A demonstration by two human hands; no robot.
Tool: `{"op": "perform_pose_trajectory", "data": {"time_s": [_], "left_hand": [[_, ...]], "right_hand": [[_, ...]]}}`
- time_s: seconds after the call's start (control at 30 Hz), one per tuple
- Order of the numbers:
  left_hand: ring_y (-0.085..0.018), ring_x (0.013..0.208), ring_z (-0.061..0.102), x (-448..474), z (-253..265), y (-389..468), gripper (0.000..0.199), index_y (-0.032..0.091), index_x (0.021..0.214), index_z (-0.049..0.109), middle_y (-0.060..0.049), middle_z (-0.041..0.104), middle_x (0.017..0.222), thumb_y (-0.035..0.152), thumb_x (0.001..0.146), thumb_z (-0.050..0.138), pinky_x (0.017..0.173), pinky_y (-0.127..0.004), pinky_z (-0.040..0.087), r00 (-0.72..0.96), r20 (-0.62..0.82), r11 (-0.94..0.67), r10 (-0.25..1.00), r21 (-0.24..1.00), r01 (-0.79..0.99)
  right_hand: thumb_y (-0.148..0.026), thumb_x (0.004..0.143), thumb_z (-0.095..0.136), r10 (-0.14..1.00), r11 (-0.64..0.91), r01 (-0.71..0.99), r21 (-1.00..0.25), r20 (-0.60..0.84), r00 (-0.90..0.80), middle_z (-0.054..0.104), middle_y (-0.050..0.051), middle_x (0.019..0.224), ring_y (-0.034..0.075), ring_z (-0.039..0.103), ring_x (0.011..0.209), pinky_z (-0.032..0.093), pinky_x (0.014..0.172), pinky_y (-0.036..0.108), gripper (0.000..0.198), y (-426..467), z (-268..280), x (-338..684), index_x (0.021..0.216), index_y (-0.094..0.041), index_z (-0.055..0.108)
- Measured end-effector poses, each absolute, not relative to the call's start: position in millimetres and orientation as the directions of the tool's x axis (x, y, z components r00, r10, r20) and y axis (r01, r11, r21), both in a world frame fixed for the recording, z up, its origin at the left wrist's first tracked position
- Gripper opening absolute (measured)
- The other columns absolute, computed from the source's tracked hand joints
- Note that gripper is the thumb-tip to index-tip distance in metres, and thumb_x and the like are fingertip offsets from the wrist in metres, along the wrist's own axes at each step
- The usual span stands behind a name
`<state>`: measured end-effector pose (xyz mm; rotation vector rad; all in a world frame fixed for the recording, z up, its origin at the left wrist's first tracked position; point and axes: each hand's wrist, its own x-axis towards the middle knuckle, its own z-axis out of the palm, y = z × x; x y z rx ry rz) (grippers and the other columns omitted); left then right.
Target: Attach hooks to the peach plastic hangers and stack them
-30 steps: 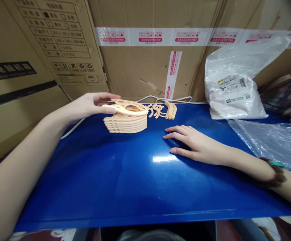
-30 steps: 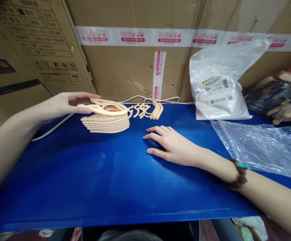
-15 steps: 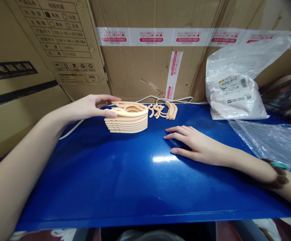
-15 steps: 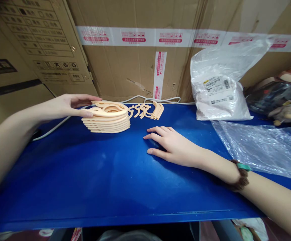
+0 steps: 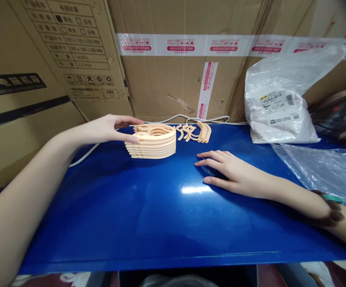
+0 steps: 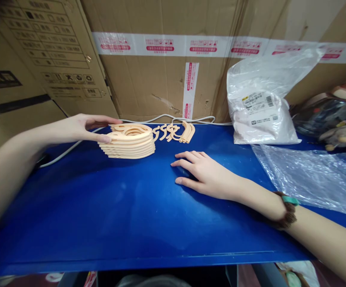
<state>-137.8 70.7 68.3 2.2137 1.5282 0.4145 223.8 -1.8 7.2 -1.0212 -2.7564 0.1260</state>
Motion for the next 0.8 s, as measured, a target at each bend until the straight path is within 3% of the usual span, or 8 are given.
{"op": "perform_pose_trajectory", "data": {"time_s": [0.17,0.4,0.53,0.8], "left_hand": [[-0.025,0.127,0.050,-137.4,69.6,69.1,0.068,0.037,0.132,0.053,0.005,0.055,0.138,0.056,0.069,0.070,0.106,-0.028,0.040,0.359,-0.012,-0.307,0.933,0.491,0.815],[-0.027,0.126,0.049,-132.2,73.0,63.1,0.069,0.033,0.130,0.048,-0.001,0.053,0.138,0.056,0.070,0.071,0.110,-0.040,0.035,0.392,0.009,-0.353,0.920,0.457,0.817],[-0.027,0.125,0.047,-129.1,78.1,58.0,0.058,0.025,0.112,0.053,-0.003,0.053,0.135,0.057,0.068,0.073,0.109,-0.043,0.033,0.393,0.043,-0.376,0.918,0.402,0.835],[-0.028,0.123,0.046,-138.7,80.6,60.1,0.048,0.023,0.086,0.061,-0.003,0.054,0.134,0.067,0.069,0.067,0.111,-0.042,0.029,0.471,0.082,-0.476,0.878,0.235,0.847]], "right_hand": [[-0.050,0.094,0.043,0.652,0.758,0.633,-0.159,0.161,-0.741,0.051,0.012,0.138,0.027,0.050,0.121,0.039,0.100,0.047,0.045,-1.5,6.8,224.1,0.129,-0.023,0.055],[-0.050,0.094,0.043,0.647,0.762,0.625,-0.170,0.159,-0.746,0.051,0.012,0.137,0.028,0.050,0.122,0.039,0.100,0.050,0.045,-1.7,8.3,223.5,0.129,-0.023,0.055],[-0.050,0.095,0.042,0.649,0.760,0.628,-0.167,0.154,-0.745,0.051,0.012,0.138,0.028,0.049,0.123,0.039,0.100,0.048,0.046,-1.0,8.1,223.9,0.129,-0.023,0.055],[-0.050,0.095,0.042,0.654,0.757,0.637,-0.145,0.141,-0.744,0.050,0.012,0.138,0.027,0.048,0.123,0.038,0.101,0.047,0.047,-1.3,8.2,223.7,0.130,-0.022,0.054]]}}
